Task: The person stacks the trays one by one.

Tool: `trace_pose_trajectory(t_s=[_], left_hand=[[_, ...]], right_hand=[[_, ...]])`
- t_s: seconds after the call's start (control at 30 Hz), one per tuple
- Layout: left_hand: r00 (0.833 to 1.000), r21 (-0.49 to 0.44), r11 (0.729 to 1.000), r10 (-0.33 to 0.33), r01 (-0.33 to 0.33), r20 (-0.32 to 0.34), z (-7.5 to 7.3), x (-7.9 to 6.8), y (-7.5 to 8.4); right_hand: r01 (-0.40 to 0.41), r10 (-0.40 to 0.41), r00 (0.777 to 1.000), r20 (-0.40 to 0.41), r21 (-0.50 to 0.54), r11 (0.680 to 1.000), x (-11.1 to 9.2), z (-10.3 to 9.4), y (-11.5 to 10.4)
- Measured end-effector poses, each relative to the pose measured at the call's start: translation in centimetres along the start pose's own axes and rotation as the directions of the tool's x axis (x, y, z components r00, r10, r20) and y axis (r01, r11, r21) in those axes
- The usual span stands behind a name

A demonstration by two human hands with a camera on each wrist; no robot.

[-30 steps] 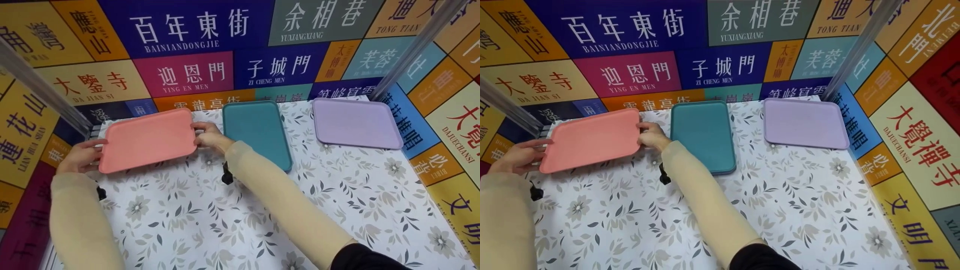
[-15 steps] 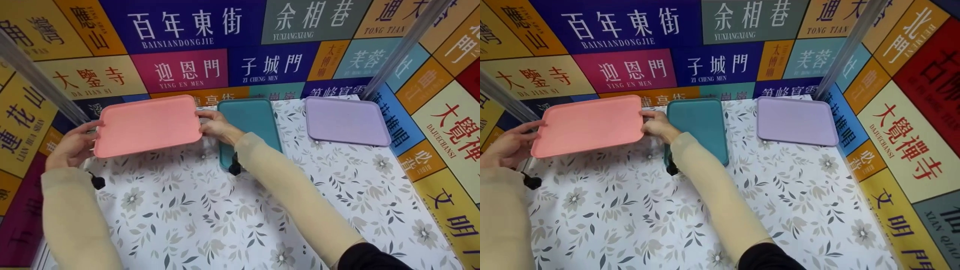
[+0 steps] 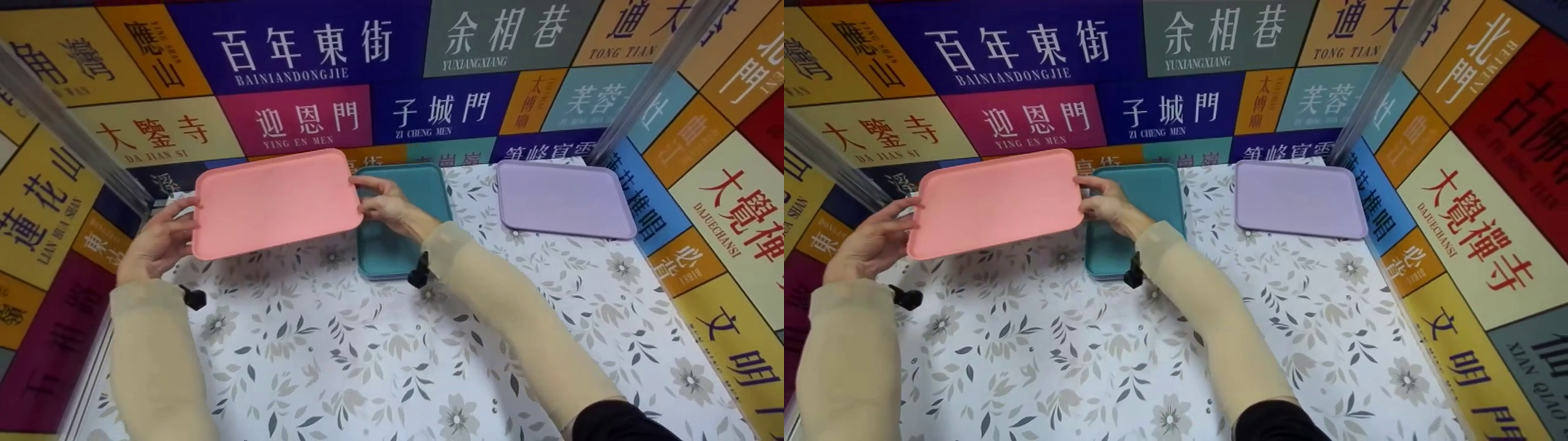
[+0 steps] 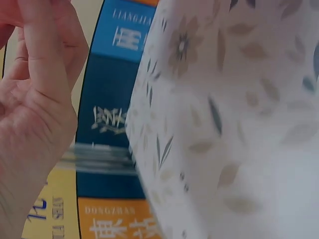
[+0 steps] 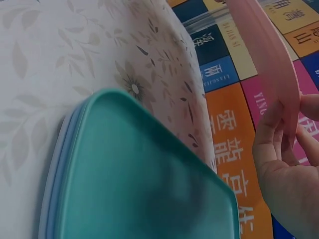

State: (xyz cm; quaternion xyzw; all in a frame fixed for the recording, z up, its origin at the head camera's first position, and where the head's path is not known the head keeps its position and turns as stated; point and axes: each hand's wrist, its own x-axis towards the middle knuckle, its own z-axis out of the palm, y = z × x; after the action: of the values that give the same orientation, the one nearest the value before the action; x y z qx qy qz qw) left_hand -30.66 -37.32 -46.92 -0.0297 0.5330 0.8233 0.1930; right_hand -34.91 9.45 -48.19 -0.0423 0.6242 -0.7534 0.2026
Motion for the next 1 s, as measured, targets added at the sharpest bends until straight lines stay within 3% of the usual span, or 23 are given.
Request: trace_pose_trajectory(t_s=[0.23,0.47,0.7,0.83,1.0], left_hand=[[0.998,0.051,0.997,0.064,-0.065,0.018,2.5,1.5,-2.4],[0.997,0.079,0.994,0.074,-0.074,0.003,5.0,2.7,-3.7],[0.995,0.047,0.995,0.088,-0.087,-0.037,7.5,3.8,-5.4],[0.994,0.042,0.995,0.097,-0.095,-0.052,9.1,5.0,-6.7],[0.993,0.018,0.994,0.106,-0.105,-0.051,11.0,6.3,-7.8]], right_hand=[[0.047,-0.046,0.999,-0.011,0.056,0.997,-1.8,-2.7,0.1],[0.082,-0.078,0.995,-0.057,0.057,0.995,-3.4,-5.2,-0.1],[0.107,-0.093,0.984,-0.154,0.083,0.991,-5.1,-7.0,0.3],[0.134,-0.095,0.951,-0.293,0.118,0.984,-6.3,-7.8,0.1],[0.200,-0.100,0.857,-0.506,0.147,0.969,-7.3,-8.0,0.2]])
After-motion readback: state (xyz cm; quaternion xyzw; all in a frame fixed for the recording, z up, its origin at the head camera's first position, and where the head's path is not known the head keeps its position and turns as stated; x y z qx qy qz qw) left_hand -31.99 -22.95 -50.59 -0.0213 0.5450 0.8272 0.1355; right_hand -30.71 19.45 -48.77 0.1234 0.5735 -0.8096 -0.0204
